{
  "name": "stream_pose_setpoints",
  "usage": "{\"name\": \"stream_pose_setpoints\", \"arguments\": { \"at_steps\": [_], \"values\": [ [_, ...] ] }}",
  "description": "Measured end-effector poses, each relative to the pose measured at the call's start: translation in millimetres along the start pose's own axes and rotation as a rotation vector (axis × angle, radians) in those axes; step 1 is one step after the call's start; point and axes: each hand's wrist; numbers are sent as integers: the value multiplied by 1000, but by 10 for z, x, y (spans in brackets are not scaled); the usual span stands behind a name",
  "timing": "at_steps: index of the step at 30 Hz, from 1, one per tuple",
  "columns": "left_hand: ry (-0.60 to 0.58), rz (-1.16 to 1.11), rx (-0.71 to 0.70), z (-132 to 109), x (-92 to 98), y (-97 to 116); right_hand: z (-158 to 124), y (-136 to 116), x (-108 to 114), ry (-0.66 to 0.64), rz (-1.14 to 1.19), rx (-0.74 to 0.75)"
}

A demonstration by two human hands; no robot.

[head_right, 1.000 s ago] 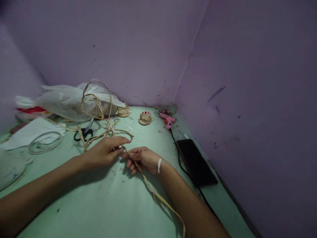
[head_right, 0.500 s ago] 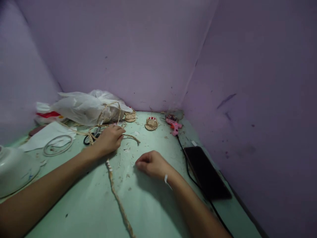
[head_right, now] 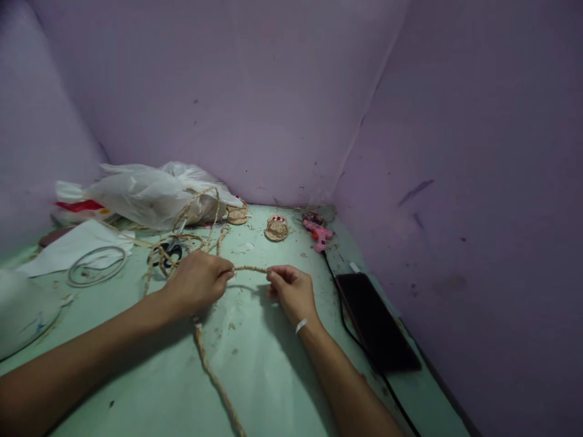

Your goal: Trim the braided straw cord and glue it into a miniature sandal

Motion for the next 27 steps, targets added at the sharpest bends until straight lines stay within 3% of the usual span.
{"name": "stream_pose_setpoints", "arguments": {
  "at_steps": [4, 8, 11, 21, 27],
  "values": [
    [-111, -381, 126, -109, -123, 0, -28, -7, 5, -25, 115, -39],
    [-10, -592, 284, -144, -314, 8, -54, 8, -26, -72, 184, -99],
    [20, -658, 350, -166, -382, 49, -59, 35, -40, -86, 251, -123],
    [28, -725, 351, -200, -479, 136, -87, 77, -100, -47, 305, -79],
    [-2, -749, 332, -199, -437, 149, -95, 68, -108, -34, 307, -95]
  ]
}}
Point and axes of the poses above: each hand's wrist, its own z-axis towards the middle knuckle, its own x-axis out of the back of the hand, y = z × x, and after that the axes turned 4 degrees about -z, right-handed
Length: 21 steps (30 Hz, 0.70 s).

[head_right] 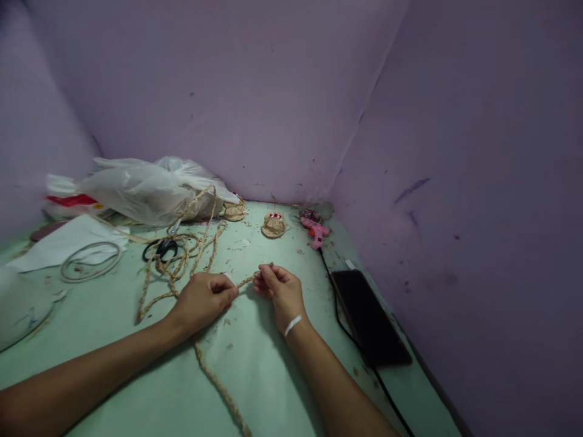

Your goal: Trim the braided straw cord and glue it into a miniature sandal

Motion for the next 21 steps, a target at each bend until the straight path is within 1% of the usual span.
{"name": "stream_pose_setpoints", "arguments": {
  "at_steps": [3, 5, 11, 13, 15, 17, 21],
  "values": [
    [-109, -140, -54, -8, 2, 21, -3, -36, 14, -23, 18, -47],
    [-159, -219, -67, -6, -22, 16, -19, -71, 14, -42, 45, -87],
    [-187, -229, -83, -33, -113, -8, -120, -144, -56, -124, 176, -261],
    [-204, -252, -108, -54, -123, -5, -139, -146, -85, -106, 235, -313],
    [-211, -281, -127, -70, -128, -5, -137, -143, -99, -61, 276, -337],
    [-208, -297, -139, -77, -131, -8, -117, -137, -97, -13, 285, -318],
    [-208, -272, -171, -79, -130, 6, -52, -113, -64, 71, 260, -231]
  ]
}}
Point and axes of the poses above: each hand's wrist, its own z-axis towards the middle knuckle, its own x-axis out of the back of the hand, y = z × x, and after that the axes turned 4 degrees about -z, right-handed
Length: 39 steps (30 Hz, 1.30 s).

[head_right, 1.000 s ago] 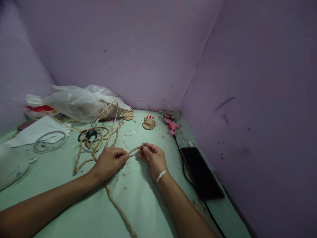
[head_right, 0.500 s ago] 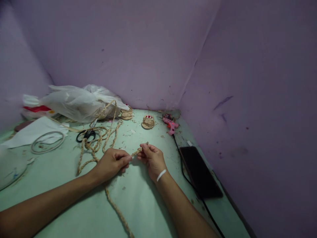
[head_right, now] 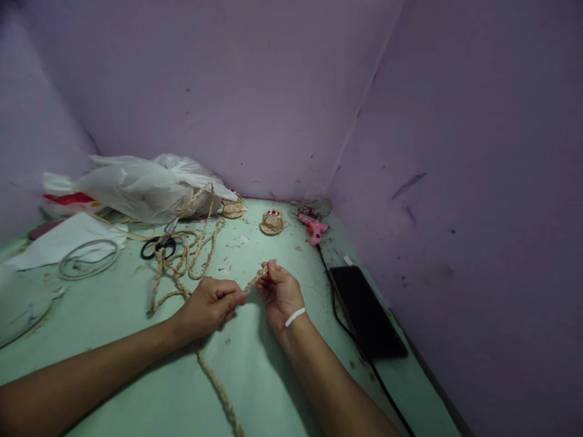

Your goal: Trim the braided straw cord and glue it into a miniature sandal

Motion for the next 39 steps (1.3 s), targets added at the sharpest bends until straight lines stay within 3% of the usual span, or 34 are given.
{"name": "stream_pose_setpoints", "arguments": {
  "at_steps": [12, 20, 23, 26, 32, 35, 39],
  "values": [
    [2, -35, -3, 23, -8, 42, 81, -25, 31, 80, -43, 58],
    [-130, -564, 315, 121, 201, 120, -20, -7, 34, -96, -101, 85],
    [-183, -586, 374, 160, 313, 150, -70, -3, 9, -242, -133, 112],
    [-232, -577, 407, 169, 350, 179, -75, 6, -2, -223, -176, 163],
    [-21, -271, 197, 150, 263, 208, -35, 25, 7, -135, -193, 207],
    [58, -97, 164, 136, 216, 142, -24, 36, 3, -123, -184, 201],
    [98, -189, 169, 135, 181, 33, 11, 4, 27, -99, -142, 180]
  ]
}}
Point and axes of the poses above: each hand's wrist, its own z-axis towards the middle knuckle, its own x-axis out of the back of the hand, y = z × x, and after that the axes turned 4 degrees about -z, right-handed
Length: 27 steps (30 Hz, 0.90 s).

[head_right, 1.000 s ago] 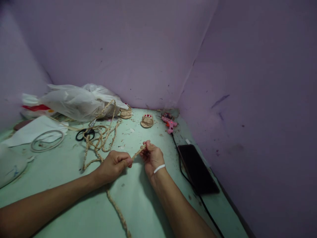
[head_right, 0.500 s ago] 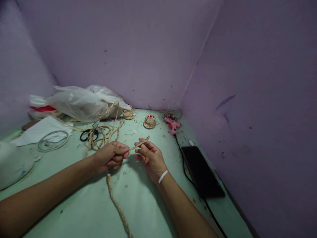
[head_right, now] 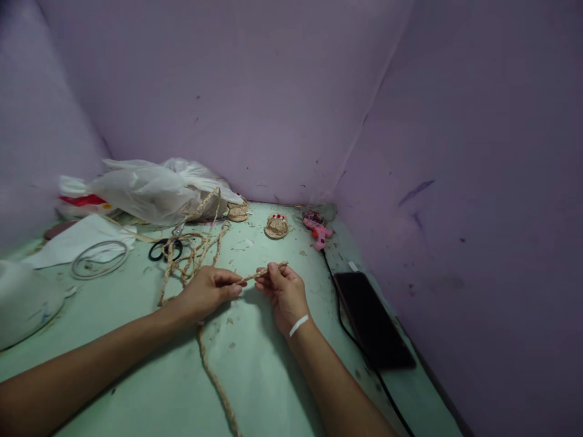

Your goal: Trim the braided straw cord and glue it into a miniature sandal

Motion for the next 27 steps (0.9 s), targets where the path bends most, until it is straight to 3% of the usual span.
{"name": "stream_pose_setpoints", "arguments": {
  "at_steps": [4, 8, 17, 24, 27],
  "values": [
    [71, -185, 103, 8, -1, -3, 50, -35, 62, 24, 49, -2],
    [62, -171, 120, -9, 12, 71, 76, -23, 80, 38, 105, -46],
    [-136, -253, 155, -55, 65, 88, 70, -57, 38, 50, 194, -179],
    [-82, -215, 97, -103, 22, 117, 56, 6, 49, 47, 234, -185],
    [-33, -208, 102, -101, 7, 123, 22, 24, 29, -11, 233, -185]
  ]
}}
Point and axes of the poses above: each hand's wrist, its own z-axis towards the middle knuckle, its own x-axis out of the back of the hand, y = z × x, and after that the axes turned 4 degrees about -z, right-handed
